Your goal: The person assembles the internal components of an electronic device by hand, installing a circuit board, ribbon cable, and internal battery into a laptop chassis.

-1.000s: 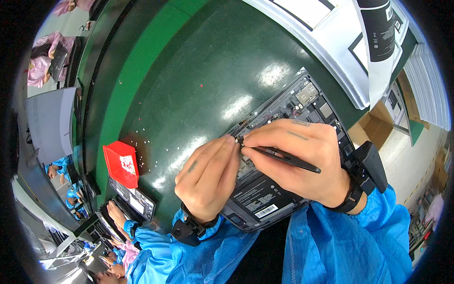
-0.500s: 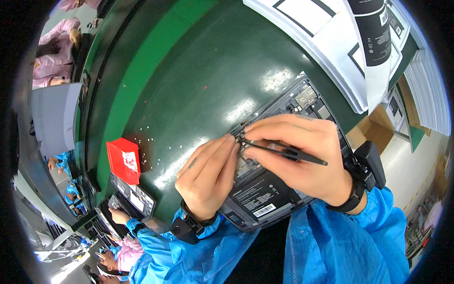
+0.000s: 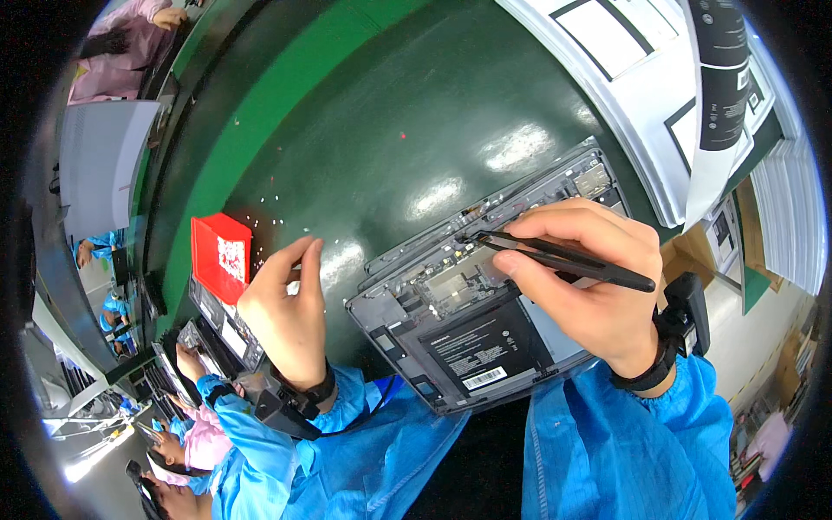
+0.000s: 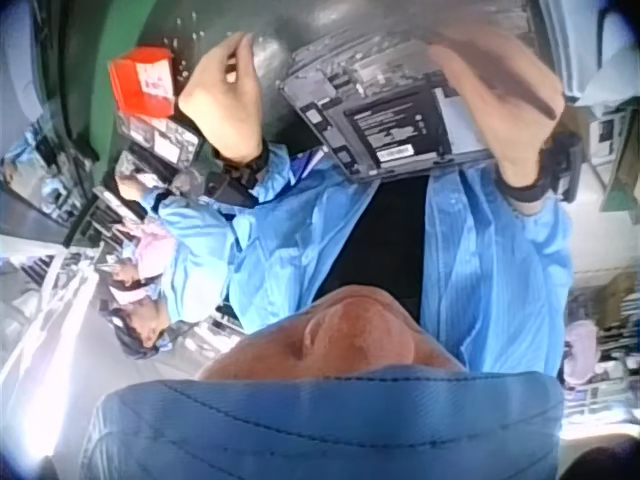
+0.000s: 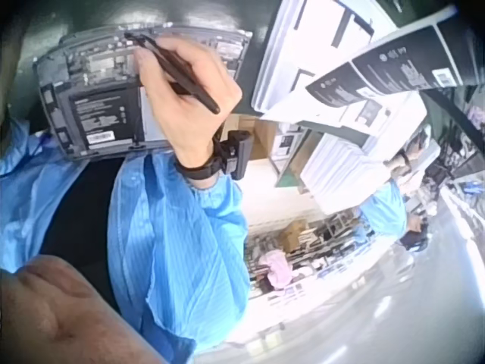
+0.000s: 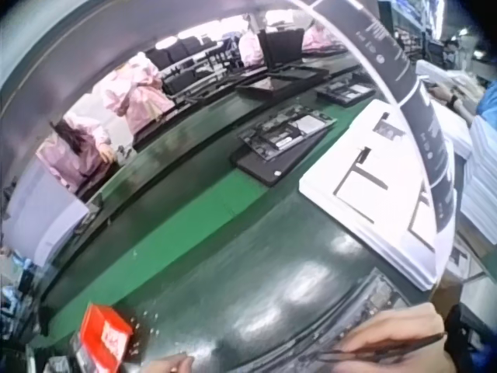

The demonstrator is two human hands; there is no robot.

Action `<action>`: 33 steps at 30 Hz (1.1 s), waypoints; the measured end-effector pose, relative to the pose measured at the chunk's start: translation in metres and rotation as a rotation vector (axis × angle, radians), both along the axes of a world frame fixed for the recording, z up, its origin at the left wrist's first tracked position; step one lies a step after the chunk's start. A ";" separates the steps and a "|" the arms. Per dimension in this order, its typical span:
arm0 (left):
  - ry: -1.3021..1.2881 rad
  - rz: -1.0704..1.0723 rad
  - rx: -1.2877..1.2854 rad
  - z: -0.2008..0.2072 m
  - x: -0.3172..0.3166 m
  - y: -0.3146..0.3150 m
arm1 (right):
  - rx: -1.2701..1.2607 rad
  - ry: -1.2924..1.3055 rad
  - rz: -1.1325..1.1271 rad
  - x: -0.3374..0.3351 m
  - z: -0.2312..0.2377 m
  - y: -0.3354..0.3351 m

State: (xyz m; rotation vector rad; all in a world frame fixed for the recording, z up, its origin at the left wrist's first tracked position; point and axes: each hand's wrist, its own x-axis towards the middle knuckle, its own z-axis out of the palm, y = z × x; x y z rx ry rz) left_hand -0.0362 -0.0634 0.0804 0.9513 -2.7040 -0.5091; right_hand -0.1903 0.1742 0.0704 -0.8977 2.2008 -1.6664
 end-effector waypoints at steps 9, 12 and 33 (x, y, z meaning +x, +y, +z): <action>0.390 -0.526 0.052 -0.001 -0.043 0.051 | -0.001 0.045 0.017 -0.001 0.001 0.000; 0.374 -0.534 0.059 -0.006 -0.045 0.053 | -0.008 0.042 0.016 0.000 0.001 0.001; 0.398 -0.535 0.154 -0.017 -0.052 0.056 | 0.000 -0.294 -0.109 0.003 0.008 -0.003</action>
